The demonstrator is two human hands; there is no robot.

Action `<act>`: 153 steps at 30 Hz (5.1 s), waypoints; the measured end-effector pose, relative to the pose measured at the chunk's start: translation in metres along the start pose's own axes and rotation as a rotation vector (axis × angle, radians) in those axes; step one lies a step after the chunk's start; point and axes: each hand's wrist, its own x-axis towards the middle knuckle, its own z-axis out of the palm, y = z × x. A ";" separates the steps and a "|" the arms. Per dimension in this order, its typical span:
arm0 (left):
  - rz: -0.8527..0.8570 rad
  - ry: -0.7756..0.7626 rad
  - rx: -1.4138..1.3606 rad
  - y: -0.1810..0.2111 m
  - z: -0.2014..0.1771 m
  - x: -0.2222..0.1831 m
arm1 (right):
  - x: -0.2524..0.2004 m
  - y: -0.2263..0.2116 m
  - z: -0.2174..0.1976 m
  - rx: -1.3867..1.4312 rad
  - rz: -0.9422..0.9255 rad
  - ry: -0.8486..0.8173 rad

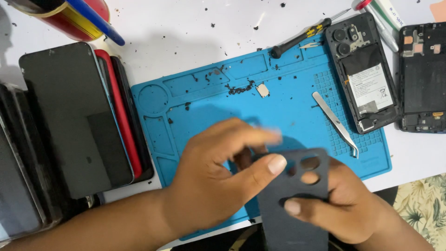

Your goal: Cleaning adhesive residue and dust from a mobile phone's back cover and internal components using a scraper and brush.

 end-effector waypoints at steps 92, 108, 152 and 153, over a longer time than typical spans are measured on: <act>-0.575 -0.347 -0.782 -0.010 0.010 -0.003 | -0.019 -0.011 -0.050 -1.039 0.167 0.343; -0.813 -0.352 -0.948 -0.008 0.009 0.003 | 0.059 0.018 -0.175 -1.536 -0.093 0.455; -0.644 -0.489 -0.551 -0.009 0.007 0.000 | -0.001 -0.045 -0.063 -0.783 0.243 0.489; -0.594 -0.457 -0.559 -0.010 0.009 -0.002 | -0.008 -0.033 -0.065 -1.326 -0.235 0.280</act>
